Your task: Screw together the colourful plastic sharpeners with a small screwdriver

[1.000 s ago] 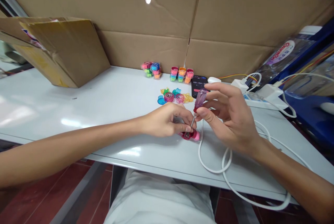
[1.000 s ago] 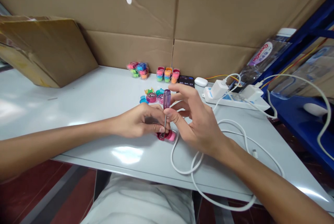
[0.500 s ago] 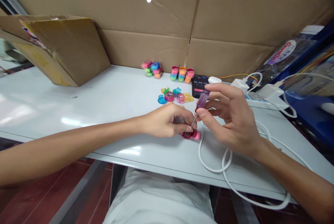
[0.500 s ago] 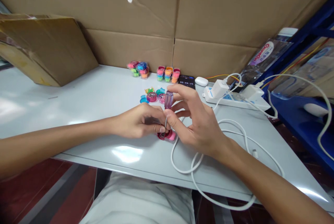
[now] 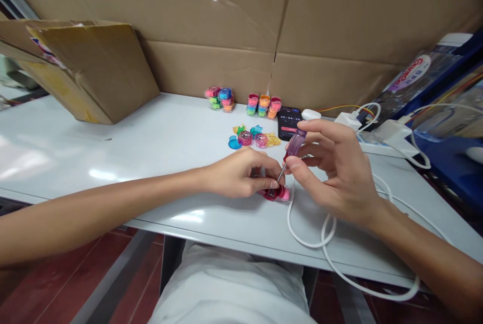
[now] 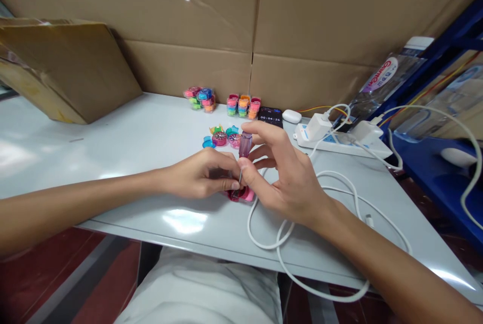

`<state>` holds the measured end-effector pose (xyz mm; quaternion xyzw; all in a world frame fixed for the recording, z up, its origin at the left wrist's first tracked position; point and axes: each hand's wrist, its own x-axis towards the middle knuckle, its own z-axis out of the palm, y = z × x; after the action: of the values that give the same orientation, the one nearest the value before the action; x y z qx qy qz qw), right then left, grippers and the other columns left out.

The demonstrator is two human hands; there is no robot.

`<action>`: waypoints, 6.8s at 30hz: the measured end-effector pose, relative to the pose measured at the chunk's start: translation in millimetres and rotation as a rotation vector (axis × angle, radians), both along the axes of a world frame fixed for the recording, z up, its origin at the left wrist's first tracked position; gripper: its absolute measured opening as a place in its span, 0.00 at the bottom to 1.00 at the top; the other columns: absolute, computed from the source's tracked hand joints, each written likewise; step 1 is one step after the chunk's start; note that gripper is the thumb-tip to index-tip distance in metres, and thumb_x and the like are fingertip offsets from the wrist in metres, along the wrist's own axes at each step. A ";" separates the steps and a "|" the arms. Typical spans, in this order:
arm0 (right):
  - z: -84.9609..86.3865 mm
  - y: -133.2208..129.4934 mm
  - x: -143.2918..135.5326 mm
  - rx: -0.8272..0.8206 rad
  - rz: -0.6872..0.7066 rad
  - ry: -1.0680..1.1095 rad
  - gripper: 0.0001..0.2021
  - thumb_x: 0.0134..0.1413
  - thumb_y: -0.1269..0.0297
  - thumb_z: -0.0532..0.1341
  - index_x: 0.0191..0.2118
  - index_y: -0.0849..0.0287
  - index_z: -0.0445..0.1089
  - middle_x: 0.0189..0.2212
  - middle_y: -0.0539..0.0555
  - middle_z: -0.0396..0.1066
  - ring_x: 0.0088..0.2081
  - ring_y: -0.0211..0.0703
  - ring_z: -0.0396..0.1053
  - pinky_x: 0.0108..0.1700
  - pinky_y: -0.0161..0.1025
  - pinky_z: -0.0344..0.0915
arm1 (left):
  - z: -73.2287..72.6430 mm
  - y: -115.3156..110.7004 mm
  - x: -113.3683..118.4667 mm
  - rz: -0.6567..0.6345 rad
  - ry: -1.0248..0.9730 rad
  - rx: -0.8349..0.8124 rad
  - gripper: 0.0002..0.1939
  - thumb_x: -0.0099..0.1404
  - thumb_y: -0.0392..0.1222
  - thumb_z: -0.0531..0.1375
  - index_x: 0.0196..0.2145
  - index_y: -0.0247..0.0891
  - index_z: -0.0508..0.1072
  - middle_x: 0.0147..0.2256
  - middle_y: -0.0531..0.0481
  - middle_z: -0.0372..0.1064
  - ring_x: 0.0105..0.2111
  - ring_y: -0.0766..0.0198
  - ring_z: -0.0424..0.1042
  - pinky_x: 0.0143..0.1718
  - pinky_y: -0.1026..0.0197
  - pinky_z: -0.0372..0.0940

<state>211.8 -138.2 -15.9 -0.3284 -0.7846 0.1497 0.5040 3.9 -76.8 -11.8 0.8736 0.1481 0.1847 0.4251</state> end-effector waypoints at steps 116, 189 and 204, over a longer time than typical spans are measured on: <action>15.8 1.7 5.9 -0.052 0.009 0.040 0.21 0.56 0.78 0.63 0.52 0.49 0.69 0.41 0.53 0.73 0.38 0.44 0.72 0.43 0.44 0.76 | 8.3 -2.9 0.3 -0.007 0.012 0.026 0.08 0.69 0.40 0.61 0.41 0.33 0.77 0.36 0.47 0.76 0.35 0.66 0.72 0.37 0.64 0.66; 12.7 12.2 10.7 -0.284 0.110 -0.306 0.19 0.59 0.76 0.61 0.54 0.54 0.70 0.40 0.50 0.78 0.36 0.38 0.76 0.41 0.37 0.73 | 10.9 1.3 0.4 0.269 -0.220 0.130 0.11 0.69 0.45 0.62 0.32 0.36 0.69 0.30 0.52 0.69 0.31 0.67 0.68 0.32 0.63 0.62; 11.8 26.3 27.4 -0.057 -0.069 -0.614 0.11 0.55 0.75 0.60 0.44 0.59 0.73 0.30 0.49 0.76 0.30 0.39 0.72 0.36 0.37 0.66 | 6.5 2.6 2.6 0.275 -0.274 0.118 0.10 0.68 0.44 0.63 0.33 0.35 0.71 0.31 0.51 0.69 0.31 0.67 0.70 0.33 0.63 0.65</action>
<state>239.2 -111.9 -4.1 -0.3989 -0.8840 0.0482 0.2388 6.5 -74.2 -5.3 0.8353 0.1955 0.3664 0.3602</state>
